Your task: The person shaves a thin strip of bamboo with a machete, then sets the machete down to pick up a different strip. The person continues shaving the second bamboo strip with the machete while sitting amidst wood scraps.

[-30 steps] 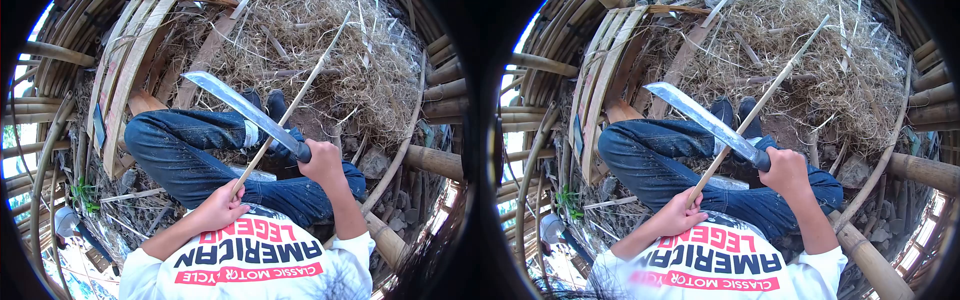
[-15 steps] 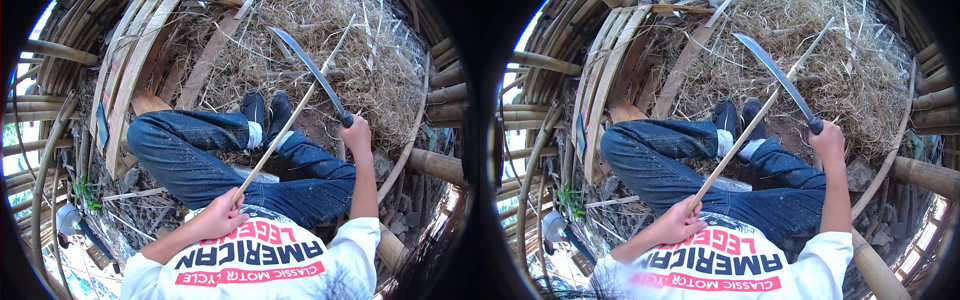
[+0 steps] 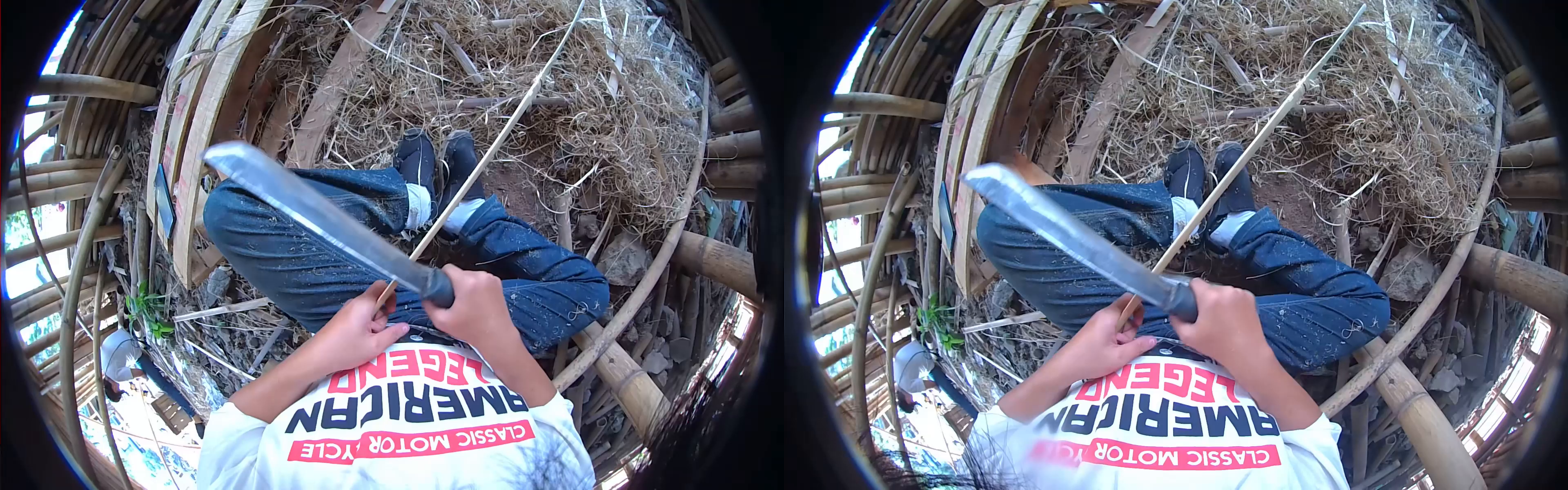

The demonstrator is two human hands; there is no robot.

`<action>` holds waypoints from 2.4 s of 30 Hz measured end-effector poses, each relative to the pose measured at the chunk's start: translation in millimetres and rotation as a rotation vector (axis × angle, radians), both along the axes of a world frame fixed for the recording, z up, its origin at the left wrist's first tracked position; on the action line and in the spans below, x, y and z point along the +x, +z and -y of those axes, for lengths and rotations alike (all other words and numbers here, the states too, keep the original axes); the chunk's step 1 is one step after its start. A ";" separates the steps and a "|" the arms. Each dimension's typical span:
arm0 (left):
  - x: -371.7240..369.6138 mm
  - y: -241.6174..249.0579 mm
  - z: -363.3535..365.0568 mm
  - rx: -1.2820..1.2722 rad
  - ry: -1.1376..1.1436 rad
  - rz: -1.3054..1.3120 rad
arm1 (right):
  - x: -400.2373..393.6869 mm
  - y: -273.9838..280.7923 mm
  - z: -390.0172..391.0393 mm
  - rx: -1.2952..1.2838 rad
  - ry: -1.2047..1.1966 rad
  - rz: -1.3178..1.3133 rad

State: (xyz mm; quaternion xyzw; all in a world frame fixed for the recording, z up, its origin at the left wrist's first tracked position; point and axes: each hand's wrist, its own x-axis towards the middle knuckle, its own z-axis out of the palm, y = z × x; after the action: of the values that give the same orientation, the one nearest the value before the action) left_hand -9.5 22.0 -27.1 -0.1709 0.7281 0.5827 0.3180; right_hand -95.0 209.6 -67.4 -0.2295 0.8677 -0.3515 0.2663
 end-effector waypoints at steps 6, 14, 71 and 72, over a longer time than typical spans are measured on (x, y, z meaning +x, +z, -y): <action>6.1 -2.2 -0.1 -0.273 -0.070 -0.086 | 0.7 21.6 -2.1 0.075 0.102 -0.049; 9.3 -0.8 1.7 -0.375 -0.059 -0.192 | 8.8 15.4 -4.9 0.075 0.091 -0.118; 43.4 9.9 27.3 -0.492 -0.087 -0.107 | -159.1 -68.2 -81.4 0.458 -0.302 -0.315; 41.9 9.0 27.3 -0.484 -0.075 -0.113 | -156.7 -67.8 -79.0 0.460 -0.314 -0.319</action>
State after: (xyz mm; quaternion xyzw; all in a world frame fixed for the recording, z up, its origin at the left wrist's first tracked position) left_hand 32.4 -5.3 -18.1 -0.1821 0.8688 0.3881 0.2480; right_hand -251.7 288.6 -135.2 -0.0788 0.9800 -0.1423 0.1145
